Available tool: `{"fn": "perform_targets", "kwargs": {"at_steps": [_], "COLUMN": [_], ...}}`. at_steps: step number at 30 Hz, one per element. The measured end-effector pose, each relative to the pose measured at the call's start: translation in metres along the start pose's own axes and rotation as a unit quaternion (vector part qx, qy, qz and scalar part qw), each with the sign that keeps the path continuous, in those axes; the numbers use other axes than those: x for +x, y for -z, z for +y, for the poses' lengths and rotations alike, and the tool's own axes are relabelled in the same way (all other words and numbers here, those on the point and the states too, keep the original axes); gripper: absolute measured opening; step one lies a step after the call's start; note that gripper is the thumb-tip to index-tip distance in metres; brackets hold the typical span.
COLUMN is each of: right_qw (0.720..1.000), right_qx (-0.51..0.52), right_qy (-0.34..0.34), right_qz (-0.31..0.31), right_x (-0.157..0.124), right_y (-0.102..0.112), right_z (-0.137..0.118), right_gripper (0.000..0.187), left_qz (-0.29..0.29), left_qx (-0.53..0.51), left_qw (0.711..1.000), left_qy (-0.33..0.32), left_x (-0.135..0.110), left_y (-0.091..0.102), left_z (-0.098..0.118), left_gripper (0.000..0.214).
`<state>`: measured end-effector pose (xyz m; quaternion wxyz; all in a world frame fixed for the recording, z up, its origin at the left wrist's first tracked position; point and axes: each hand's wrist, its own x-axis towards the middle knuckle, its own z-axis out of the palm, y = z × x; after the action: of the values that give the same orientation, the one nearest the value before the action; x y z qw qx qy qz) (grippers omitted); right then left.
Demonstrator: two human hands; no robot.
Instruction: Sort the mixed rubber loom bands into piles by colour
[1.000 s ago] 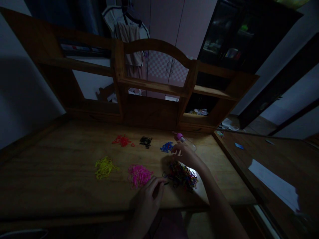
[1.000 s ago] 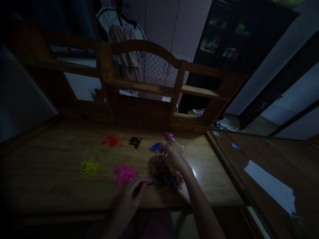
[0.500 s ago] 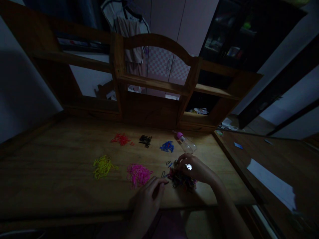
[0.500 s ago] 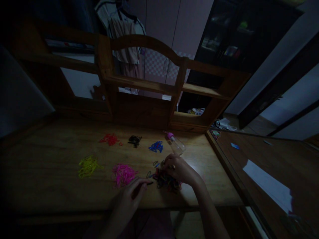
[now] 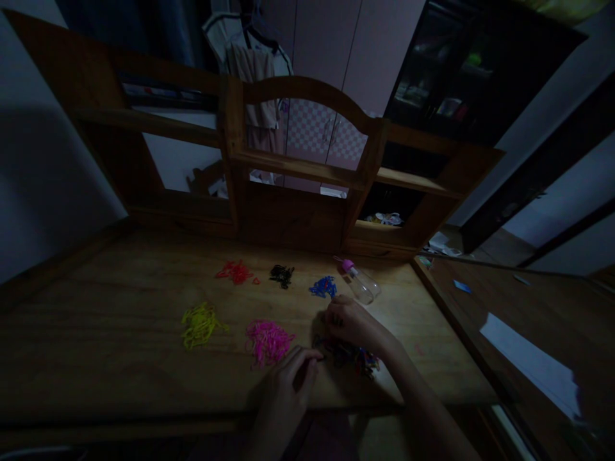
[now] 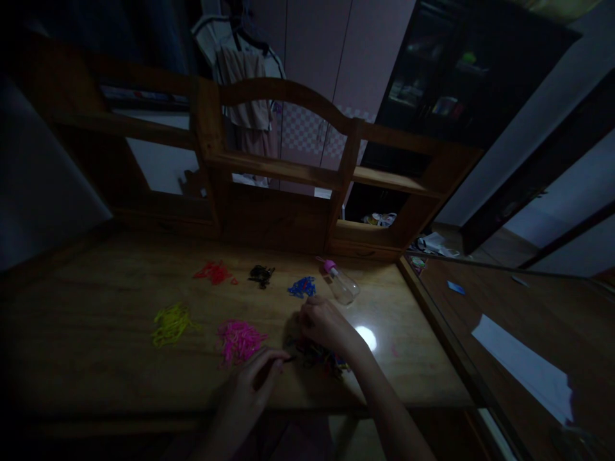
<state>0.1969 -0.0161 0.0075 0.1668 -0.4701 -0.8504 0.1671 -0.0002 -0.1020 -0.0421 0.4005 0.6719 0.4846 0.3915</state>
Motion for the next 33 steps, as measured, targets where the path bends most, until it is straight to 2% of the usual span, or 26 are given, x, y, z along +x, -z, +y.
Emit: {"fn": "perform_targets", "kwargs": {"at_steps": [5,10,13,15,18,20,23,27,33], "right_qw": [0.997,0.984,0.979,0.984,0.997,0.998,0.999,0.999,0.996], "right_qx": [0.075,0.097,0.085,0.073,0.070,0.064,0.017,-0.020,0.072], "right_qy": [-0.015,-0.078,-0.090,-0.070,-0.010,0.003,-0.010,-0.015,-0.020], "right_qz": [0.028,0.129,0.164,0.145,0.038,-0.010,-0.026,-0.035,-0.038], "right_x": [0.008,0.030,0.028,0.017,-0.006,-0.017,-0.021,-0.013,-0.012], "right_y": [0.014,0.013,0.011,0.011,0.012,0.008,-0.004,-0.015,-0.001], "right_z": [0.012,0.031,0.028,0.017,-0.007,-0.020,-0.029,-0.028,-0.018], "right_gripper": [0.010,0.008,0.014,0.014,0.014,0.015,0.015,0.009,0.014], "left_qz": [-0.001,-0.002,0.000,-0.001,-0.001,-0.001,-0.003,-0.001,0.004], "left_qx": [-0.004,-0.013,-0.025,-0.027,-0.023,-0.024,-0.027,-0.037,-0.056], "left_qw": [1.000,1.000,1.000,1.000,1.000,1.000,1.000,0.999,0.998], "left_qy": [0.000,0.001,0.000,0.004,0.014,0.014,0.006,0.008,0.028], "left_x": [-0.001,0.000,0.000,-0.001,-0.001,0.000,0.001,0.000,-0.002], "left_y": [-0.001,0.000,0.001,0.001,0.001,0.001,0.001,0.001,0.002], "left_z": [-0.002,0.000,0.000,-0.001,-0.001,0.000,0.000,0.000,0.002], "left_gripper": [0.022,0.023,0.022,0.022,0.021,0.021,0.021,0.020,0.021]}}
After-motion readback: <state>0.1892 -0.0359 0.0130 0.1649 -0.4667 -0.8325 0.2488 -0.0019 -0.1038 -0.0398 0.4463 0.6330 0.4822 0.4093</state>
